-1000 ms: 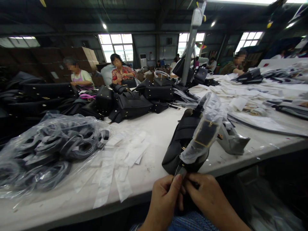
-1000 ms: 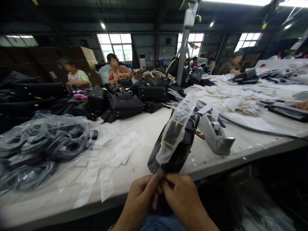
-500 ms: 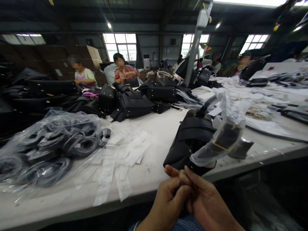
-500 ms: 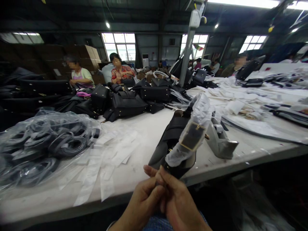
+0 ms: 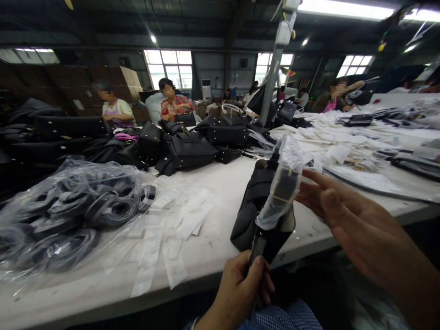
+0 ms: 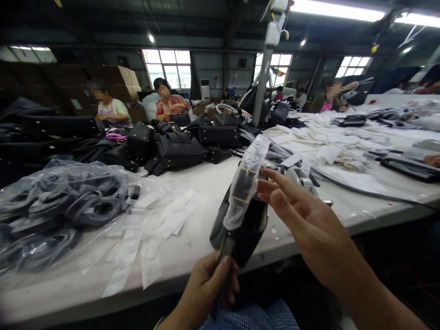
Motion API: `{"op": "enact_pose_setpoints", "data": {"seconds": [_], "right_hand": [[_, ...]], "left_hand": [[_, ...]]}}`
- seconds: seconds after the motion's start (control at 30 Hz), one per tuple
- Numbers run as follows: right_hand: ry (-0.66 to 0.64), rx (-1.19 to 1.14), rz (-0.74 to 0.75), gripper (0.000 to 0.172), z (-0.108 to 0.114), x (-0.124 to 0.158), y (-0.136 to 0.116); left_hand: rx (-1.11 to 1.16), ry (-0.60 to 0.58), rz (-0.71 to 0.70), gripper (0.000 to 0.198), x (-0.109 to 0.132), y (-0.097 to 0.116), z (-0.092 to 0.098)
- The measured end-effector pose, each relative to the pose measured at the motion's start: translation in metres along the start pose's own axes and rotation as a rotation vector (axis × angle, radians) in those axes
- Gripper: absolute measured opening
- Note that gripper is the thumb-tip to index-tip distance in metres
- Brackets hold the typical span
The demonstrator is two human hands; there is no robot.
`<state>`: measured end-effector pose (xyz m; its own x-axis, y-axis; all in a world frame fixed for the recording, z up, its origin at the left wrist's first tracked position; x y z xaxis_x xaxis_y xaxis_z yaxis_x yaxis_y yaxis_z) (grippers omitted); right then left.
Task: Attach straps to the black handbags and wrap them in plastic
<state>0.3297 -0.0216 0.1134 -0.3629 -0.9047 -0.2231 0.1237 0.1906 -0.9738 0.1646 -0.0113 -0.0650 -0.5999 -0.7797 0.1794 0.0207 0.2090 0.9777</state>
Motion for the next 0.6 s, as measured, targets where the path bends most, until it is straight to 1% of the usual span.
{"op": "enact_pose_setpoints", "data": {"seconds": [0.07,0.1,0.13,0.2,0.3,0.4,0.5,0.6], "right_hand": [[-0.18,-0.216,-0.097,0.043,-0.03,-0.015,-0.013],[-0.23,-0.284,-0.143,0.042,-0.041,-0.022,-0.02],[-0.251,-0.333,-0.184,0.04,-0.049,-0.029,-0.027],[-0.236,-0.405,-0.231,0.034,-0.057,-0.044,-0.042],[-0.18,-0.48,-0.242,0.025,-0.059,-0.068,-0.063],[-0.187,-0.53,-0.267,0.016,-0.062,-0.092,-0.073],[-0.232,-0.57,-0.278,0.011,-0.073,-0.109,-0.077],[-0.228,-0.607,-0.195,0.016,-0.084,-0.112,-0.082]], "left_hand": [[0.005,-0.01,-0.025,0.057,-0.001,0.001,-0.002],[0.006,-0.012,-0.037,0.056,-0.002,0.001,-0.002],[0.009,-0.012,-0.045,0.056,-0.002,0.0,-0.002],[0.021,-0.007,-0.054,0.057,-0.003,-0.003,-0.002],[0.044,-0.005,-0.05,0.057,-0.003,-0.008,-0.002],[0.058,-0.038,-0.056,0.054,-0.003,-0.008,-0.006],[0.062,-0.077,-0.086,0.051,-0.006,0.004,-0.016],[0.114,-0.077,-0.1,0.053,-0.015,0.022,-0.023]]}}
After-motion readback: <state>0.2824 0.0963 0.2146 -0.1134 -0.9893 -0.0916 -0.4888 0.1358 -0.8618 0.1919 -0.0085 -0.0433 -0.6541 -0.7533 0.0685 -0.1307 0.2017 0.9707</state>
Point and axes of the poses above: each hand's wrist, its own x-axis away from the middle knuckle, its own z-axis out of the back of the hand, y = z × x, the point moved 10 cm from there along -x, towards the middle knuckle, and after that the axes turned 8 degrees about -x, right-handed, at the moved point
